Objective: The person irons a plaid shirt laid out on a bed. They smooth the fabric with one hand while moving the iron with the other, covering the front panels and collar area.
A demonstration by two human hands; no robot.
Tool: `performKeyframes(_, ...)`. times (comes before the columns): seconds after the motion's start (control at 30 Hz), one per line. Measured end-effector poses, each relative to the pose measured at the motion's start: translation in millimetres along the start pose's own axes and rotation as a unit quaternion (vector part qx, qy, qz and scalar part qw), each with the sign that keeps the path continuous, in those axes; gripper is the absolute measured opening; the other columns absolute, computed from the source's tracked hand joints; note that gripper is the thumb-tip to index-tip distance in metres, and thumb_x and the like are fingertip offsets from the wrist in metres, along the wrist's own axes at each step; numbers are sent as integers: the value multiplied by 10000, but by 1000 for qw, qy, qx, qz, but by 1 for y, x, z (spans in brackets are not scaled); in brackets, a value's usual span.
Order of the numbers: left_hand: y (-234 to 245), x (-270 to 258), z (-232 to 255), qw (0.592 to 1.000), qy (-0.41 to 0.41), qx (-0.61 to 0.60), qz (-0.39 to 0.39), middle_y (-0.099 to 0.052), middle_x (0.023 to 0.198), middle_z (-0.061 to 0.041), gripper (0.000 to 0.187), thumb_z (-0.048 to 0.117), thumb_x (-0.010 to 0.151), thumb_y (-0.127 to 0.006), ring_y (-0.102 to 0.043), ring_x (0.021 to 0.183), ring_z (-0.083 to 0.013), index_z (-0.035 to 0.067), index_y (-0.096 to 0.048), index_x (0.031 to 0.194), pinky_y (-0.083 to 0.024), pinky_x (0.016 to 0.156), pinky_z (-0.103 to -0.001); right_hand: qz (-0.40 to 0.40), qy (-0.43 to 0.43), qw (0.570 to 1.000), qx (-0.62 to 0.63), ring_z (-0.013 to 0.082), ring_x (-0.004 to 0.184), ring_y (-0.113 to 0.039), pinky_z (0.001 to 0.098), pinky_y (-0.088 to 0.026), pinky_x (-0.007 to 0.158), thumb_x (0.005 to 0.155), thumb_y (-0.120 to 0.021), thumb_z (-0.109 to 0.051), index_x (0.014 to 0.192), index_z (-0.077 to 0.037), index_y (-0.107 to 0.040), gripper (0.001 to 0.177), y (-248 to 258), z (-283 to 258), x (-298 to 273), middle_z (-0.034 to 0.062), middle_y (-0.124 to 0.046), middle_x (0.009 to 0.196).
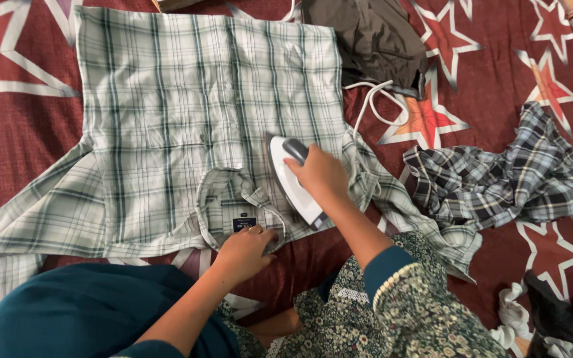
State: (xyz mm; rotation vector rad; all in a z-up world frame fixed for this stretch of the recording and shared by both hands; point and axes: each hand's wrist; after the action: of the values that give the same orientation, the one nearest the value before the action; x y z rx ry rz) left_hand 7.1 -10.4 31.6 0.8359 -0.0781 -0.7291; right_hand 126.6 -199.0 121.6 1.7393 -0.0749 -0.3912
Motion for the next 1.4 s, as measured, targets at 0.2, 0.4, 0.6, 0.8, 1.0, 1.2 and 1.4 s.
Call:
performKeyframes(0.2,2,7,-2,1000,-5,-14,16,-671,1143,-149,507,315,790,-801,-651,1074,-357,111,-617,1215,-542,876,-470,86,-34,996,11,406,971,-714,516,-568,819,836,-729,-626,1059,-43,-689,625,-6,-13,85,204,-739,1015)
performKeyframes(0.4,9,16,-2,999,13,-35,4,-699,1079,-123,490,337,769,-825,-682,1028,-331,115,-639,1164,-561,837,-460,126,-49,991,20,383,982,-710,500,-569,806,831,-749,-612,1047,-58,-700,596,7,-33,162,185,-741,1033)
performKeyframes(0.6,17,18,2,998,40,-38,-21,-700,1052,-124,478,366,788,-816,-688,1013,-332,124,-636,1159,-565,816,-466,73,-57,994,51,312,919,-742,458,-591,754,863,-717,-597,1065,-37,-683,596,11,-36,178,144,-744,1001)
performKeyframes(0.8,14,12,2,999,18,-34,-16,-719,1064,-125,439,366,819,-794,-695,1012,-340,116,-639,1145,-564,828,-470,26,5,998,53,362,913,-736,451,-575,817,823,-757,-629,1059,18,-689,692,-6,-2,174,242,-738,959)
performKeyframes(1.0,6,8,-2,1000,-6,-25,-3,-714,1084,-142,441,363,816,-784,-688,1035,-359,111,-646,1150,-554,863,-474,-13,29,999,44,374,869,-755,471,-597,786,786,-741,-645,1028,14,-695,703,-4,9,101,230,-746,947)
performKeyframes(1.2,2,1,1,1000,2,-5,4,-695,1120,-160,472,356,823,-776,-667,1070,-373,99,-624,1189,-546,889,-481,-59,66,996,25,339,829,-762,459,-595,753,790,-723,-631,1012,-34,-708,638,0,3,14,174,-763,876)
performKeyframes(1.4,1,0,3,1000,17,1,0,-682,1160,-154,456,360,820,-778,-649,1119,-356,113,-640,1177,-540,914,-475,-30,64,997,-15,361,815,-739,484,-586,725,818,-721,-633,1022,-46,-700,622,-10,-11,-26,175,-742,864)
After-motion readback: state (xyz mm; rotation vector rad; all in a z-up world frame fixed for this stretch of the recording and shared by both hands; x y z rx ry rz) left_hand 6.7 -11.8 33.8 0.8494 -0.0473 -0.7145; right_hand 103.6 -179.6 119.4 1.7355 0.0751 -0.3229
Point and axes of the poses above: each hand's wrist, its own x-axis towards the middle knuckle, its own y-axis out of the back of the hand, z = x × y
